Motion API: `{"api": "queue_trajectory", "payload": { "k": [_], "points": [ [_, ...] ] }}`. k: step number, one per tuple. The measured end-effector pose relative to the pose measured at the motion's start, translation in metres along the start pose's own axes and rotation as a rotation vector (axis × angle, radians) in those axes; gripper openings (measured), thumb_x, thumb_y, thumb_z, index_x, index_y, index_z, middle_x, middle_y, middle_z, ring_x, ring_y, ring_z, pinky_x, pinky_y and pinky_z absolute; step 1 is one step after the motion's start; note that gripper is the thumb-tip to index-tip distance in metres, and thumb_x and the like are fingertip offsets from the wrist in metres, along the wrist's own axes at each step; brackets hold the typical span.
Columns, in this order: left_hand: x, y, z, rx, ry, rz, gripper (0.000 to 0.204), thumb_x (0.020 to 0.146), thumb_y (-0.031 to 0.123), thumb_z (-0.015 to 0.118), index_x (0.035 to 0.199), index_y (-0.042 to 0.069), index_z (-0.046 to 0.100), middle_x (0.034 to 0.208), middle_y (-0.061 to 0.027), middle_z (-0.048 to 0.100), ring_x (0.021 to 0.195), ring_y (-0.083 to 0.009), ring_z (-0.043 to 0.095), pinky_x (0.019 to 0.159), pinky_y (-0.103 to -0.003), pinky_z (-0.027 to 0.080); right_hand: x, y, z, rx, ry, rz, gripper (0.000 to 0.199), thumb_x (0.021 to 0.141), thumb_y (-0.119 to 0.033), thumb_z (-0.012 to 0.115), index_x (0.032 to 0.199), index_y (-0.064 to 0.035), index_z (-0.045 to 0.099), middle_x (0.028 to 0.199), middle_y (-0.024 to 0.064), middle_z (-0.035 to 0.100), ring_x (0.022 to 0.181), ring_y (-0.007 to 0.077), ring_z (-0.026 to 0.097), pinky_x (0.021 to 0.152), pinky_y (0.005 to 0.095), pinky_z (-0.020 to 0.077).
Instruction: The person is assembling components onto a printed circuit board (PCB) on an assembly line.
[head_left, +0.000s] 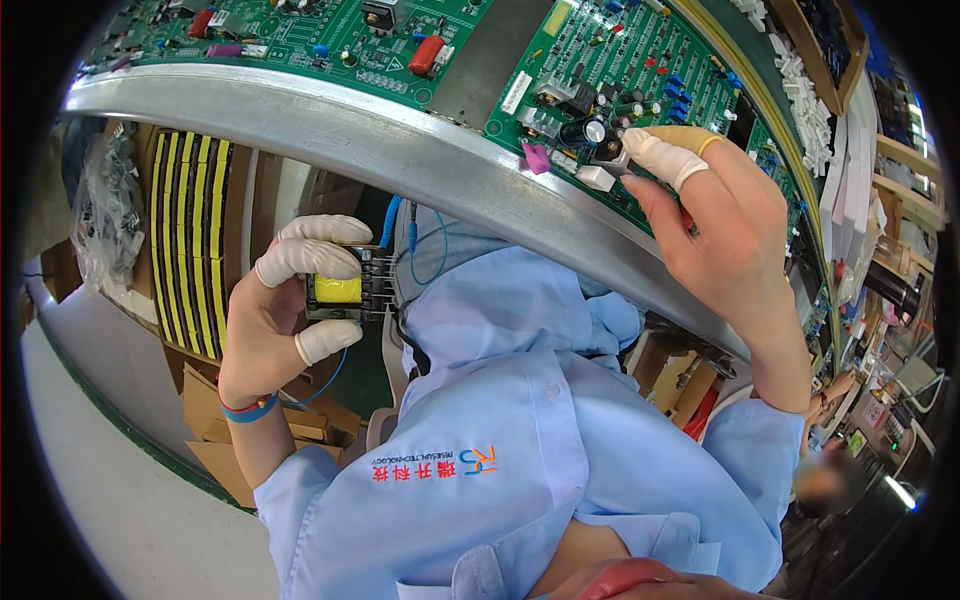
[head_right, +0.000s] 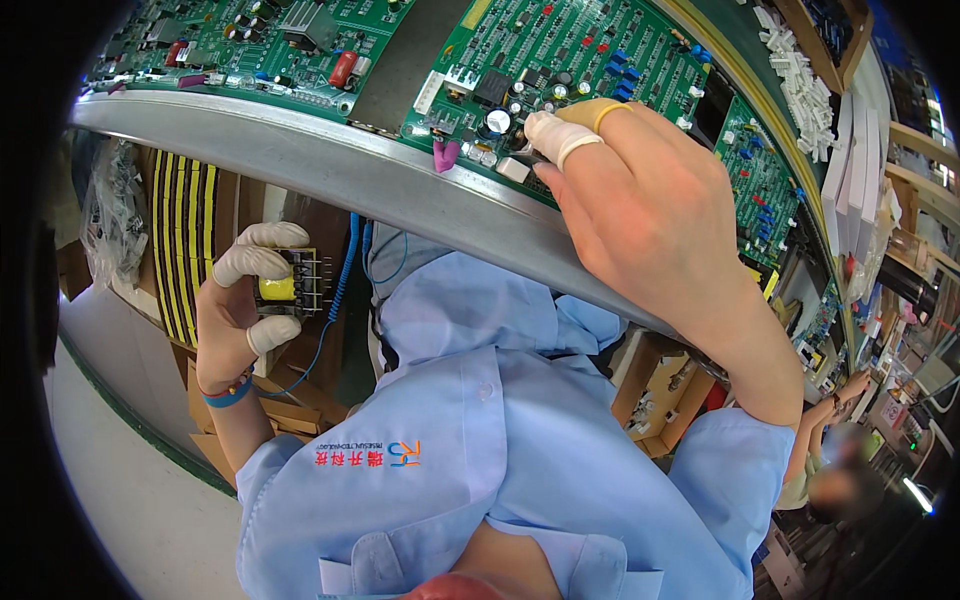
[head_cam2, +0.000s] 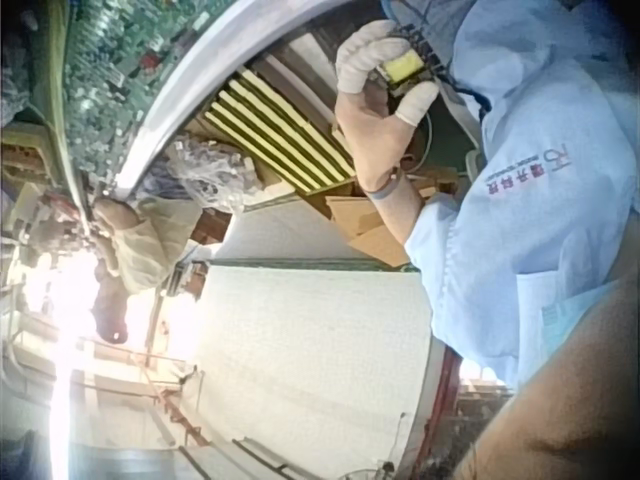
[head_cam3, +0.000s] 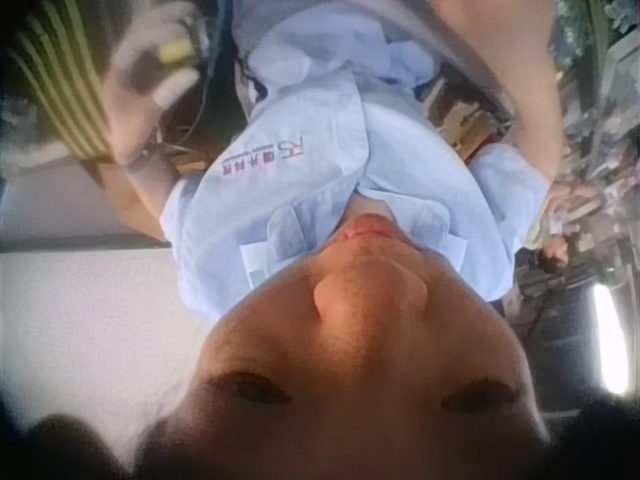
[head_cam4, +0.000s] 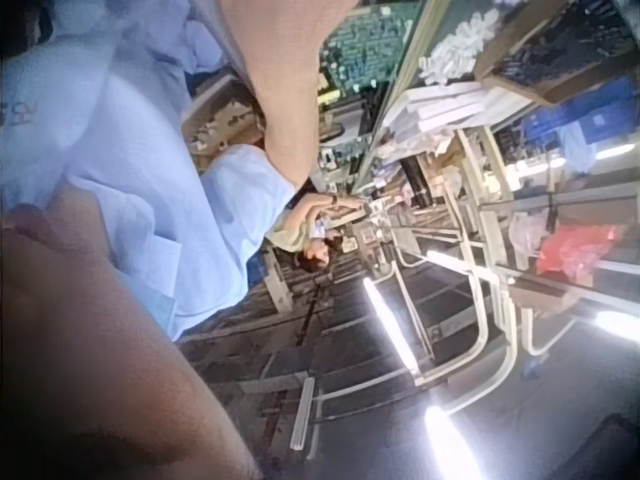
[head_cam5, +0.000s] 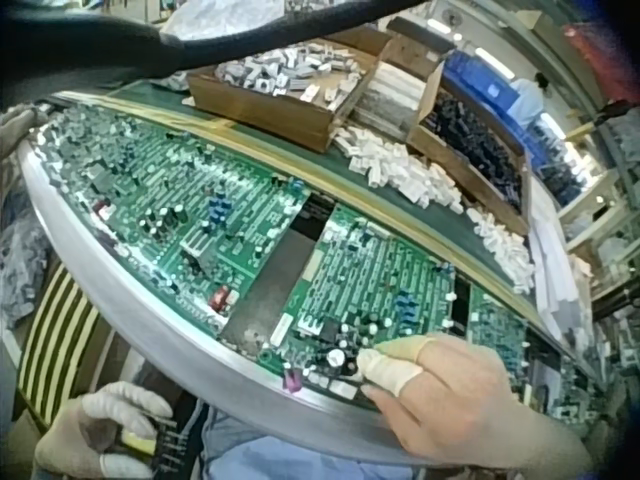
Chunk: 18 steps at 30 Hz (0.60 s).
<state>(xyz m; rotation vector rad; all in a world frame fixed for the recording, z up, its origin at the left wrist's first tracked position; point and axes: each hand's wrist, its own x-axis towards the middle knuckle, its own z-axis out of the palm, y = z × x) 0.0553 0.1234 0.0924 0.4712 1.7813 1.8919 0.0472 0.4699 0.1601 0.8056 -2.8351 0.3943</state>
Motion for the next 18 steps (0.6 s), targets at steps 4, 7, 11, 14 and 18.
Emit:
{"api": "queue_trajectory", "payload": {
  "k": [4, 7, 11, 14, 18],
  "points": [
    [-0.002, 0.002, 0.001, 0.01, -0.017, -0.031, 0.05, 0.067, 0.01, 0.086, 0.11, 0.001, 0.062, 0.125, -0.0171, 0.057, 0.12, -0.028, 0.052, 0.1, -0.038, 0.042, -0.002, 0.001, -0.001, 0.045, -0.01, 0.013, 0.033, 0.068, -0.003, 0.076, 0.1, -0.0009, 0.067, 0.087, 0.0084, 0.064, 0.072, 0.0245, 0.061, 0.058, 0.0336, 0.05],
    [0.001, 0.003, 0.002, 0.034, -0.034, -0.01, 0.053, 0.068, 0.01, 0.086, 0.113, 0.0, 0.061, 0.125, -0.0171, 0.057, 0.12, -0.0276, 0.052, 0.1, -0.037, 0.044, -0.001, 0.001, 0.002, 0.017, 0.042, -0.003, 0.032, 0.068, -0.004, 0.077, 0.099, -0.0017, 0.068, 0.086, 0.008, 0.063, 0.071, 0.024, 0.061, 0.058, 0.0336, 0.0495],
    [0.001, 0.004, 0.005, 0.012, -0.018, -0.039, 0.055, 0.068, 0.011, 0.086, 0.115, -0.001, 0.061, 0.124, -0.0171, 0.057, 0.121, -0.0273, 0.052, 0.1, -0.038, 0.044, -0.001, 0.003, 0.003, 0.008, 0.008, -0.028, 0.032, 0.068, -0.006, 0.077, 0.099, -0.0027, 0.068, 0.084, 0.0073, 0.063, 0.071, 0.0235, 0.061, 0.056, 0.033, 0.0494],
    [0.002, 0.005, 0.006, 0.036, -0.047, -0.02, 0.056, 0.069, 0.012, 0.086, 0.116, -0.002, 0.06, 0.125, -0.0169, 0.057, 0.122, -0.0273, 0.052, 0.101, -0.039, 0.043, -0.001, 0.005, 0.002, -0.008, 0.002, -0.047, 0.032, 0.069, -0.008, 0.077, 0.099, -0.0036, 0.069, 0.084, 0.0068, 0.063, 0.071, 0.0232, 0.062, 0.056, 0.0325, 0.0496],
    [0.006, 0.02, 0.023, -0.165, 0.103, -0.113, 0.066, 0.064, 0.018, 0.089, 0.118, -0.003, 0.058, 0.124, -0.0185, 0.058, 0.119, -0.0284, 0.055, 0.103, -0.04, 0.043, -0.009, 0.012, 0.0, -0.091, 0.009, -0.101, 0.033, 0.071, -0.015, 0.077, 0.102, -0.0067, 0.07, 0.086, 0.0052, 0.065, 0.072, 0.0226, 0.063, 0.057, 0.032, 0.0505]
  ]
}}
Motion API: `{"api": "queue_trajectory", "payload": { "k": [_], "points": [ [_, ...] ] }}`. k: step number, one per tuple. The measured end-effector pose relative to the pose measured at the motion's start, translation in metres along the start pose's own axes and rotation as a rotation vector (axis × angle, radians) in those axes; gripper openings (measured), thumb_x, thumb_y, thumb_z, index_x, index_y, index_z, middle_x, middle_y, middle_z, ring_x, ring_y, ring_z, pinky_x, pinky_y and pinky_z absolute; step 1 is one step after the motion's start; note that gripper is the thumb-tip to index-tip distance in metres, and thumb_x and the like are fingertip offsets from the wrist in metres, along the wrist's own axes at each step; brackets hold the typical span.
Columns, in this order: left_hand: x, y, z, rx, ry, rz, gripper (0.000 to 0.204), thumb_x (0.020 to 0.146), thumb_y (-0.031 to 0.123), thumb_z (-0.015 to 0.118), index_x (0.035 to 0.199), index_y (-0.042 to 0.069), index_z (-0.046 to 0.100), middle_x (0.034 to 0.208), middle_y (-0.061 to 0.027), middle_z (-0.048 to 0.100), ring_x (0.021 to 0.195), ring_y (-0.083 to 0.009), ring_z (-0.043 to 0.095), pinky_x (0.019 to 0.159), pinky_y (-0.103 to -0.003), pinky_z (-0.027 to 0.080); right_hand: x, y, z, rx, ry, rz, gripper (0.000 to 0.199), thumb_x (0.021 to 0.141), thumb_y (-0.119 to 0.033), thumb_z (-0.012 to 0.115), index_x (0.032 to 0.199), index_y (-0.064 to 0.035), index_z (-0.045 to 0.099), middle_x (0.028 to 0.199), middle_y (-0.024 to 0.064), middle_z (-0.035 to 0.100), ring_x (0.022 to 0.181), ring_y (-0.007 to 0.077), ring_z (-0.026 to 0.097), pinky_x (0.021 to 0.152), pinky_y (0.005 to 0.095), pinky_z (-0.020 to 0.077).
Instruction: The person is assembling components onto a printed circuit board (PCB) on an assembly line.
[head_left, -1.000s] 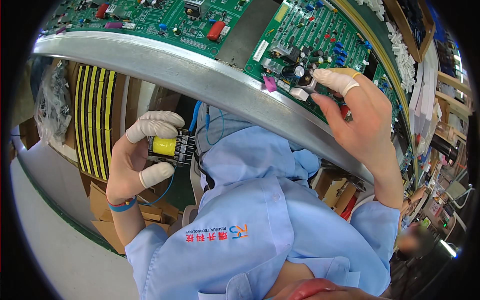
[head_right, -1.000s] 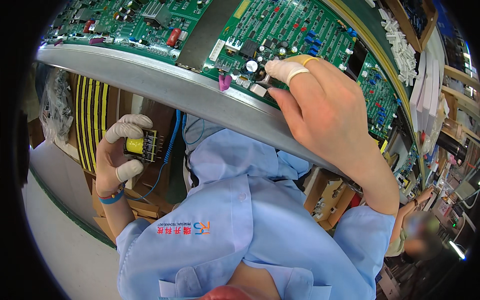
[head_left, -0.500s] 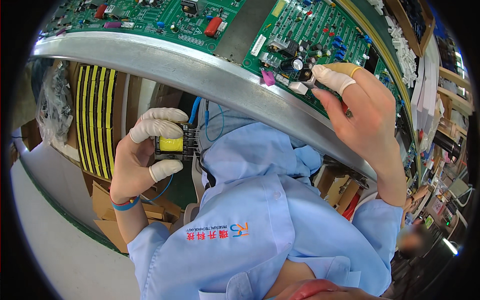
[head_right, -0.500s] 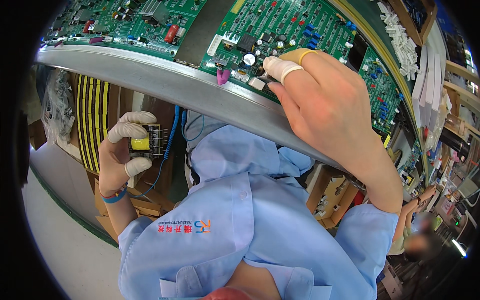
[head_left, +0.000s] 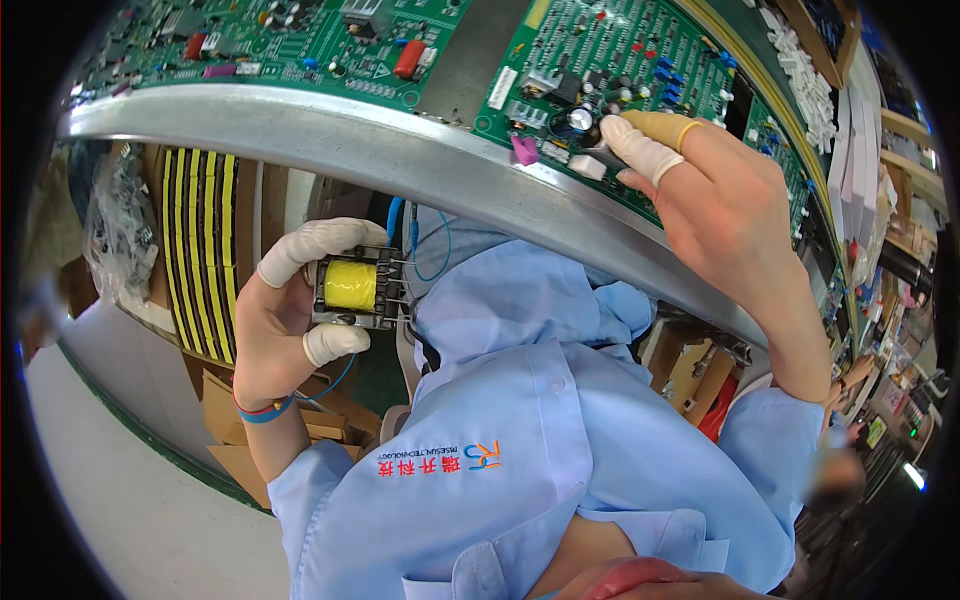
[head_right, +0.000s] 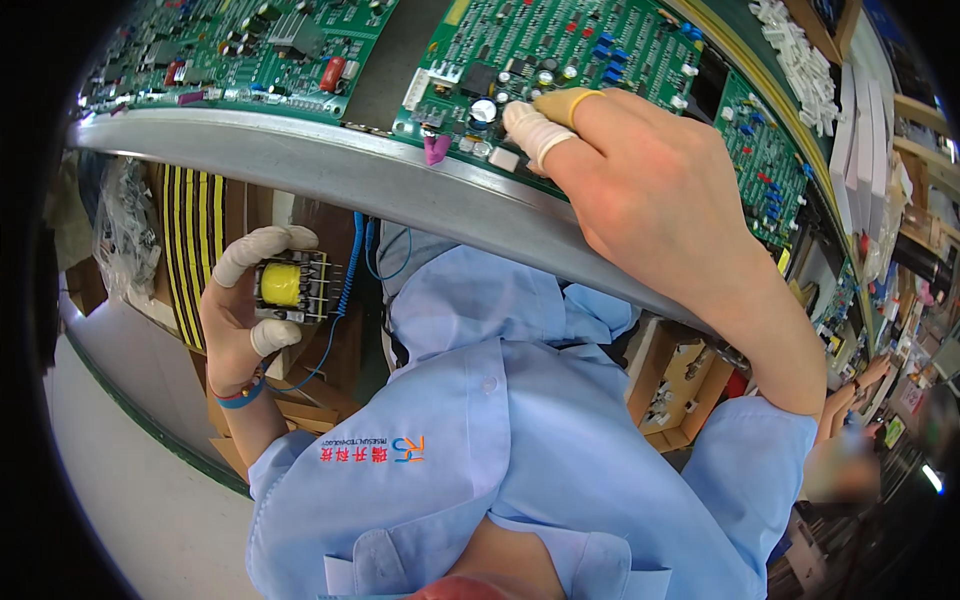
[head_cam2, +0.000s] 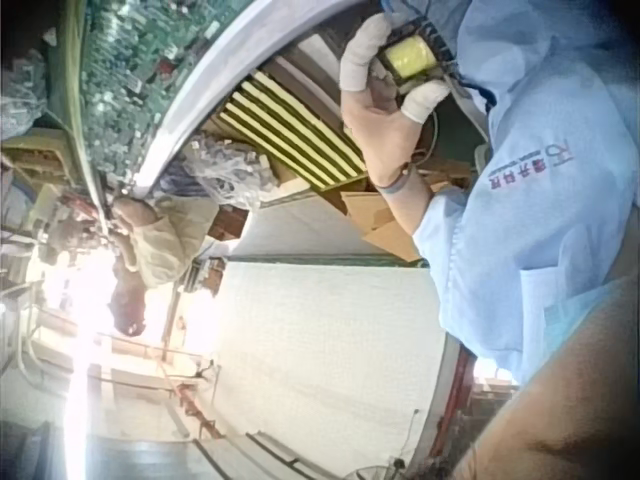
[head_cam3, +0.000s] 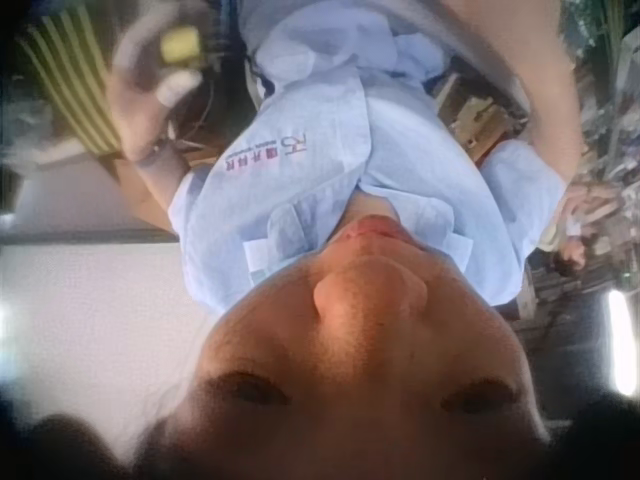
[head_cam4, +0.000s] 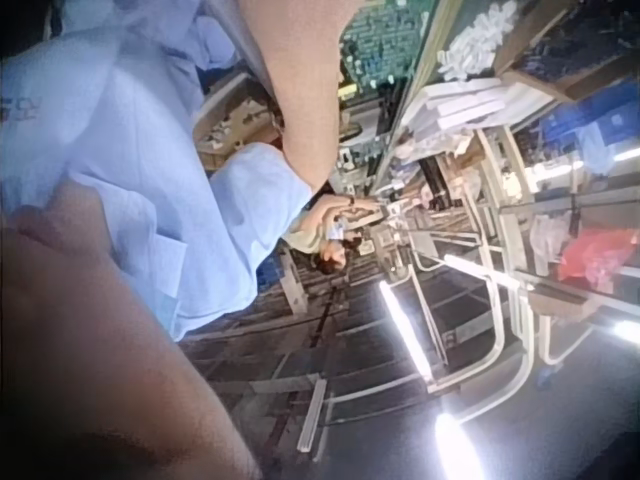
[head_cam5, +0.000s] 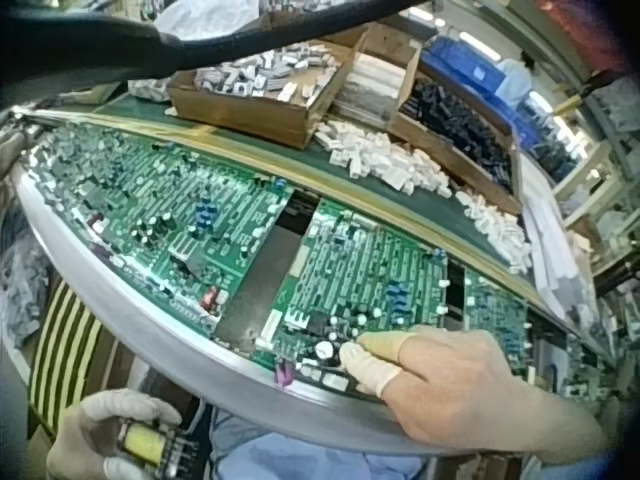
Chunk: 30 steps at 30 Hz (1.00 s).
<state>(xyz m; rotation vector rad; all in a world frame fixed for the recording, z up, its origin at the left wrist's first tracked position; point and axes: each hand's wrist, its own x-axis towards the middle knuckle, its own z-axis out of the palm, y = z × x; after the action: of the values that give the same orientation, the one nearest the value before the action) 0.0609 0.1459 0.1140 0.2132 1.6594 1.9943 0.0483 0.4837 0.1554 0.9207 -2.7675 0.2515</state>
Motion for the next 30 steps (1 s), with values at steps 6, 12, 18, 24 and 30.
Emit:
{"api": "queue_trajectory", "payload": {
  "k": [6, 12, 18, 24, 30],
  "points": [
    [0.028, 0.021, 0.024, 0.18, -0.037, 0.378, 0.075, 0.06, 0.025, 0.092, 0.119, -0.005, 0.058, 0.121, -0.0208, 0.06, 0.115, -0.031, 0.057, 0.101, -0.041, 0.042, -0.017, 0.016, -0.044, 0.19, 0.11, 0.423, 0.039, 0.082, -0.002, 0.071, 0.12, -0.0081, 0.068, 0.099, 0.0049, 0.07, 0.075, 0.0096, 0.061, 0.07, 0.022, 0.0485],
    [0.103, 0.064, 0.097, 0.83, -0.212, 0.592, 0.075, 0.067, 0.011, 0.084, 0.133, -0.002, 0.05, 0.124, -0.0163, 0.061, 0.117, -0.0259, 0.057, 0.103, -0.038, 0.042, -0.028, 0.014, -0.061, 0.26, 0.446, 0.679, 0.028, 0.089, -0.012, 0.071, 0.114, -0.0009, 0.067, 0.079, 0.0017, 0.065, 0.063, 0.0061, 0.054, 0.056, 0.0212, 0.044],
    [0.137, 0.068, 0.147, 1.433, -0.329, 0.915, 0.09, 0.064, 0.011, 0.083, 0.144, 0.016, 0.042, 0.109, -0.0018, 0.068, 0.101, -0.0257, 0.061, 0.105, -0.046, 0.029, -0.064, 0.034, -0.048, 0.276, 0.663, 0.659, 0.029, 0.087, -0.014, 0.073, 0.113, -0.0006, 0.068, 0.077, 0.0016, 0.065, 0.061, 0.0053, 0.053, 0.054, 0.0209, 0.0412],
    [0.144, 0.058, 0.154, 1.598, -0.437, 0.815, 0.097, 0.063, 0.013, 0.085, 0.148, 0.015, 0.037, 0.105, -0.003, 0.068, 0.099, -0.0259, 0.061, 0.108, -0.05, 0.026, -0.073, 0.036, -0.053, 0.075, 0.662, 0.542, 0.027, 0.085, -0.01, 0.074, 0.11, 0.0008, 0.069, 0.077, 0.004, 0.065, 0.057, 0.0072, 0.051, 0.051, 0.0221, 0.0392],
    [0.148, 0.058, 0.162, 1.623, -0.472, 0.815, 0.1, 0.062, 0.014, 0.086, 0.148, 0.016, 0.037, 0.103, -0.0041, 0.069, 0.101, -0.0258, 0.062, 0.109, -0.049, 0.027, -0.079, 0.042, -0.062, -0.27, 0.474, 0.475, 0.021, 0.084, -0.008, 0.072, 0.102, 0.0028, 0.07, 0.081, 0.0085, 0.068, 0.056, 0.0101, 0.052, 0.052, 0.0244, 0.0411]
  ]
}}
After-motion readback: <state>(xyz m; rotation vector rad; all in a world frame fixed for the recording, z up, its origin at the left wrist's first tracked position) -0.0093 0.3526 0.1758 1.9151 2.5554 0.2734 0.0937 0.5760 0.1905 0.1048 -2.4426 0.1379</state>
